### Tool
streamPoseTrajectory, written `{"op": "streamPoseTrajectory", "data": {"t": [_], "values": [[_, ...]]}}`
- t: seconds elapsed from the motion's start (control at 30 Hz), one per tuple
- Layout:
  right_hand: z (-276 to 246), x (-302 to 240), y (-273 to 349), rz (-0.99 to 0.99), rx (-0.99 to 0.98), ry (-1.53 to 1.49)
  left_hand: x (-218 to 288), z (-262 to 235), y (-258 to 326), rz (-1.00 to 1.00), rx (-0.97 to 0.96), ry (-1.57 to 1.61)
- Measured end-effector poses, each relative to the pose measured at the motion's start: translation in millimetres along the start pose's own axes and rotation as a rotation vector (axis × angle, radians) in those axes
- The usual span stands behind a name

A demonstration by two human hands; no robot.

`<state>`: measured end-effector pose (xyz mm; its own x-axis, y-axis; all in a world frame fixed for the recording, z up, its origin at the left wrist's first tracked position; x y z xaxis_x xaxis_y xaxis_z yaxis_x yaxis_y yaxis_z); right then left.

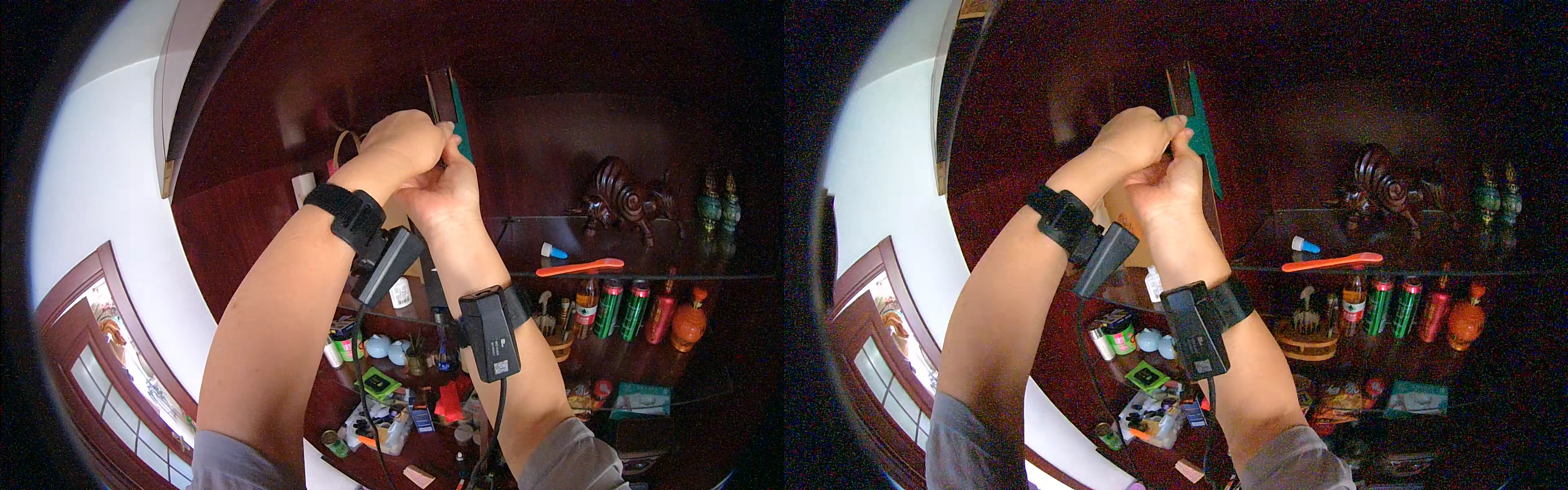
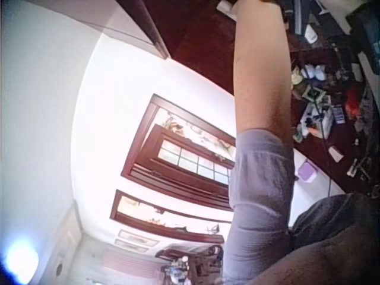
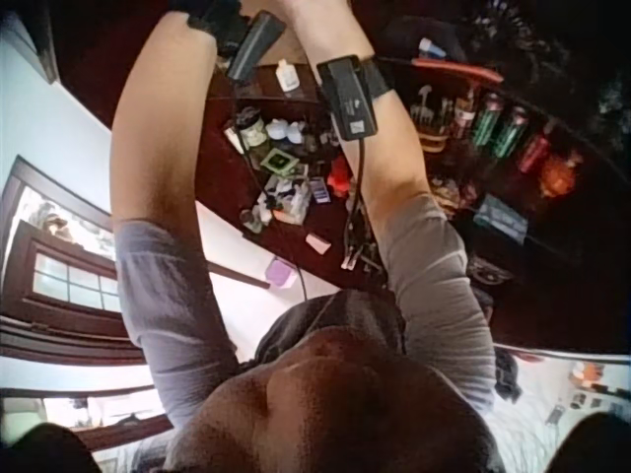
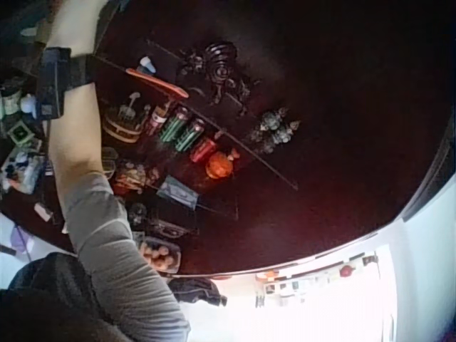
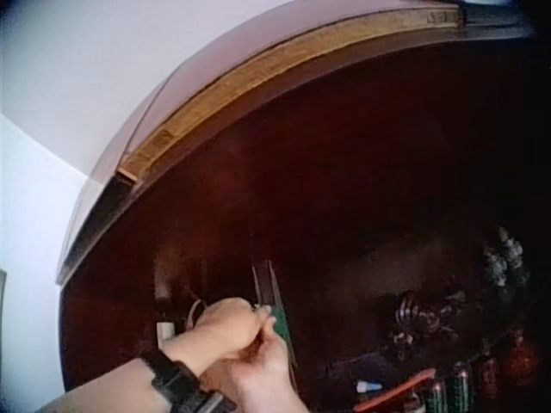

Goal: The person applies glue to a small orange plastic piece and attaches it to the edge of a wooden shelf. They then use a green clamp to secure the piece in place. Finally, they wipe the shelf edge with a white tissue.

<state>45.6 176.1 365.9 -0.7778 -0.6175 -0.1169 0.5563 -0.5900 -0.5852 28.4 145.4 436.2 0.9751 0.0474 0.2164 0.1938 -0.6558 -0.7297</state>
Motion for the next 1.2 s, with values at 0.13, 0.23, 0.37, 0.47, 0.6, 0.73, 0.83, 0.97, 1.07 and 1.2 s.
{"op": "streamPoseTrajectory", "data": {"t": [0.13, 0.23, 0.37, 0.47, 0.6, 0.73, 0.83, 0.97, 1.07, 1.2], "values": [[-3.8, -2.4, -3.8, -0.047, 0.065, 0.005, -1.7, -0.6, -0.5, -0.021, 0.004, 0.01], [-7.5, -2.2, -6.4, 0.043, 0.018, 0.017, -0.5, -1.2, 0.6, -0.01, 0.027, 0.023], [-5.2, -2.3, 0.9, 0.027, -0.012, 0.127, -4.4, -0.6, 3.8, -0.057, 0.03, 0.091], [-2.2, -4.3, 6.7, 0.047, -0.031, 0.192, -7.8, 0.6, 2.1, -0.021, 0.059, 0.105], [-3.4, -5.6, 6.9, 0.043, -0.028, 0.274, -13.3, 3.4, 1.4, 0.015, 0.07, 0.171], [0.6, -1.1, 9.7, 0.052, -0.017, 0.257, -18.7, 2.5, 0.0, 0.003, 0.064, 0.231], [-1.8, -7.1, 6.8, 0.063, -0.014, 0.272, -15.6, 6.0, -3.2, 0.009, 0.054, 0.245], [-3.4, -5.0, 5.0, 0.072, 0.009, 0.263, -11.7, 1.3, 6.4, -0.088, -0.058, 0.221], [-4.6, -1.6, 1.6, 0.072, -0.005, 0.253, -22.1, 5.4, -4.6, 0.012, 0.043, 0.285], [-3.4, -1.3, 2.3, 0.064, -0.02, 0.243, -22.3, 5.6, -6.0, 0.03, 0.039, 0.279]]}}
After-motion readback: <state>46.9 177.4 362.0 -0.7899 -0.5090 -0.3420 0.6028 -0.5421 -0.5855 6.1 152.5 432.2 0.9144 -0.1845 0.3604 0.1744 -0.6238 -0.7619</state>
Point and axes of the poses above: each hand's wrist, its own y-axis away from the middle knuckle, its own z-axis out of the palm, x = y × z, the point moved 5 cm from there along -y, towards the middle knuckle, and after that the axes turned 12 degrees about y, right-handed, at the moved point
